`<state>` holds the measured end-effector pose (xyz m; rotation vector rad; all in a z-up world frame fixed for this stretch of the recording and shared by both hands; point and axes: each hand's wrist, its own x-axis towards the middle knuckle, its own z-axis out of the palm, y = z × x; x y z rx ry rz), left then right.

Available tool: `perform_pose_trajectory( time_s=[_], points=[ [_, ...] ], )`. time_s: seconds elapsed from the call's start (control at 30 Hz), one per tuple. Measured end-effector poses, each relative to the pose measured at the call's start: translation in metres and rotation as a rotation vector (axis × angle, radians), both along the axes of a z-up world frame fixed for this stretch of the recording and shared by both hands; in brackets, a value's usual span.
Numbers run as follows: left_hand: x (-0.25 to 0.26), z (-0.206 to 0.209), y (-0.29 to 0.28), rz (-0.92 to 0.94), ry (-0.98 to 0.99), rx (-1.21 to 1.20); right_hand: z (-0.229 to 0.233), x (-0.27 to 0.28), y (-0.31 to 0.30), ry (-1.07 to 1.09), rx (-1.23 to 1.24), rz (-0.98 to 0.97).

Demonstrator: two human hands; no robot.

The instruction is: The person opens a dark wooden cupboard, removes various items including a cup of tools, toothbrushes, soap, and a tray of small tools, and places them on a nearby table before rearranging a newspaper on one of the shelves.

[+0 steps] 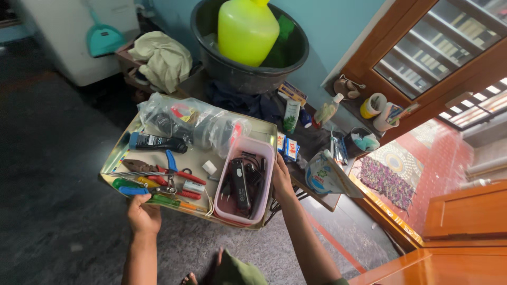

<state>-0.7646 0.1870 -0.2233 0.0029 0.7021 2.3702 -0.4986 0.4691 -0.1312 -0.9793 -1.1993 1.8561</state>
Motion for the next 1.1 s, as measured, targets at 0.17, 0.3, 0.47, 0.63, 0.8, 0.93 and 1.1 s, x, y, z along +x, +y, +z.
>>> perform_pose_trajectory(
  time_s=[0.17,0.3,0.47,0.63,0.8,0.93,1.1],
  points=[
    [-0.049,-0.047,0.096,-0.048,-0.046,0.013,-0.076,-0.037,0.107,-0.166,0.144,-0.095],
    [-0.079,-0.064,0.173,-0.077,-0.130,-0.038,-0.101,-0.072,0.175,-0.090,0.337,-0.075],
    [-0.122,-0.085,0.260,-0.089,-0.157,-0.049,-0.112,-0.114,0.234,-0.168,0.094,-0.153],
    [-0.147,-0.093,0.307,-0.075,-0.207,-0.154,-0.133,-0.137,0.273,-0.271,0.258,-0.208],
    [-0.190,-0.097,0.340,-0.153,-0.197,-0.134,-0.147,-0.170,0.301,-0.237,0.185,-0.258],
    [-0.234,-0.097,0.374,-0.197,-0.102,-0.112,-0.157,-0.195,0.325,-0.294,0.339,-0.298],
    [-0.264,-0.120,0.381,-0.244,-0.150,-0.223,-0.181,-0.219,0.309,-0.431,0.400,-0.374]
  ],
)
